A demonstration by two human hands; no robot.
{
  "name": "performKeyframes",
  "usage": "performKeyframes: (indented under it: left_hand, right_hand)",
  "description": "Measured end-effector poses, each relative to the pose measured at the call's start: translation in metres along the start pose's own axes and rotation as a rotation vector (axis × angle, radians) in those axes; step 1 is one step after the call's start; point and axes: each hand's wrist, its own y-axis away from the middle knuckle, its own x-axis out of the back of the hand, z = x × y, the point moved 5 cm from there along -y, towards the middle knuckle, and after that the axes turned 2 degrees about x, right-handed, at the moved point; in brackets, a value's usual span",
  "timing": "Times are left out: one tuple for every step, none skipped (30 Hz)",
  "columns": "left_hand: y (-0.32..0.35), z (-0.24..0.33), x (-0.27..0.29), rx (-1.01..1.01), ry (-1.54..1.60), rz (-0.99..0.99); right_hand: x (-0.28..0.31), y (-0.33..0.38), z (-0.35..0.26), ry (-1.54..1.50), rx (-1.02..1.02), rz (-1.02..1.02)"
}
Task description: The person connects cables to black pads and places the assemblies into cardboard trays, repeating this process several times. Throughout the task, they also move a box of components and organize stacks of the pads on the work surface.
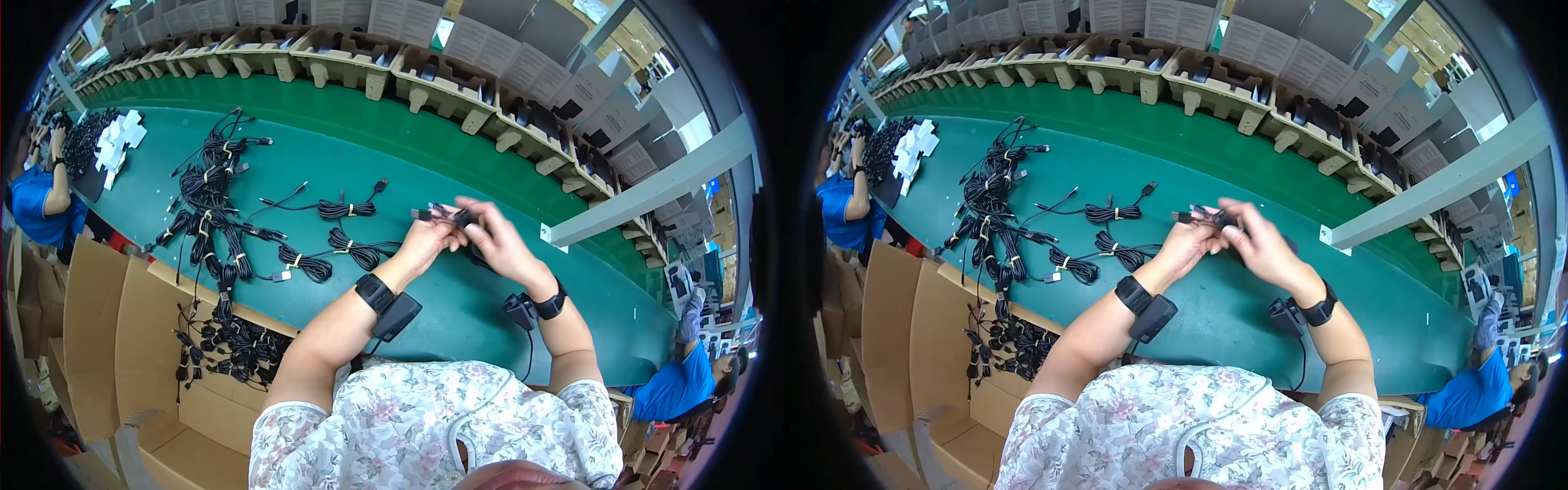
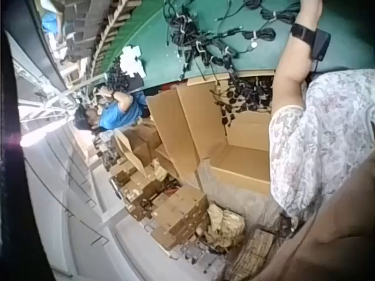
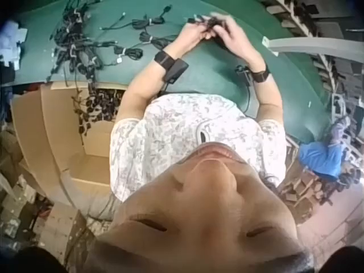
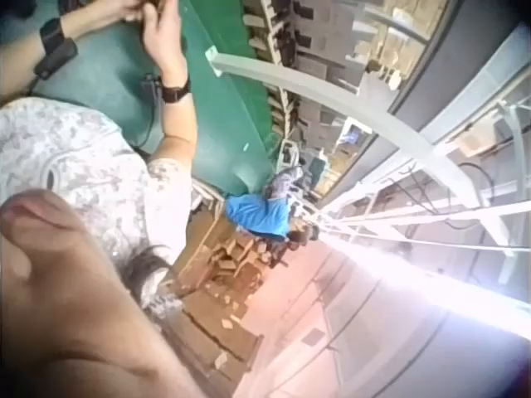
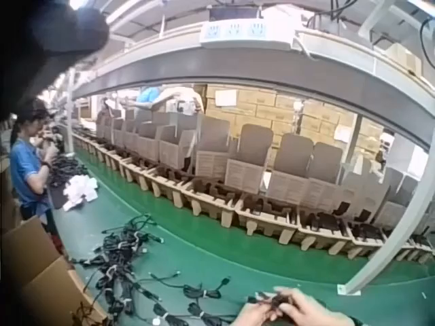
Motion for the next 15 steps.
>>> performKeyframes:
  left_hand:
    - [0.000,-0.002,-0.002,-0.010,-0.061,0.033]
    - [0.001,-0.003,-0.007,-0.020,-0.122,0.068]
    - [0.002,-0.003,-0.011,-0.032,-0.184,0.103]
    - [0.004,-0.003,-0.016,-0.028,-0.183,0.094]
    - [0.006,0.000,-0.022,-0.056,-0.199,0.150]
    - [0.008,0.004,-0.026,-0.085,-0.216,0.208]
    - [0.011,0.007,-0.024,-0.120,-0.234,0.275]
    - [0.012,0.008,-0.022,-0.122,-0.235,0.273]
    - [0.014,0.010,-0.016,-0.125,-0.287,0.326]
    - [0.016,0.014,-0.011,-0.129,-0.341,0.378]
    - [0.016,0.015,-0.007,-0.130,-0.393,0.427]
    - [0.015,0.014,-0.006,-0.131,-0.394,0.421]
    - [0.014,0.013,-0.006,-0.113,-0.401,0.398]
    - [0.014,0.012,-0.005,-0.096,-0.410,0.384]
    - [0.014,0.010,-0.005,-0.078,-0.418,0.364]
  right_hand:
    - [-0.004,0.001,-0.003,0.111,-0.059,-0.047]
    - [-0.006,0.002,-0.003,0.219,-0.120,-0.095]
    - [-0.006,0.003,-0.001,0.326,-0.181,-0.143]
    - [-0.002,0.003,0.001,0.332,-0.185,-0.136]
    - [0.007,0.000,0.000,0.402,-0.129,-0.065]
    - [0.017,-0.005,-0.001,0.471,-0.071,0.003]
    - [0.026,-0.012,-0.001,0.536,-0.006,0.065]
    - [0.035,-0.019,0.001,0.537,-0.004,0.067]
    - [0.055,-0.028,-0.001,0.578,0.015,0.188]
    - [0.075,-0.037,0.000,0.617,0.036,0.311]
    - [0.097,-0.046,0.007,0.623,0.037,0.403]
    - [0.120,-0.056,0.016,0.630,0.039,0.496]
    - [0.139,-0.067,0.022,0.733,0.071,0.567]
    - [0.154,-0.081,0.028,0.829,0.104,0.634]
    - [0.166,-0.094,0.033,0.831,0.105,0.635]
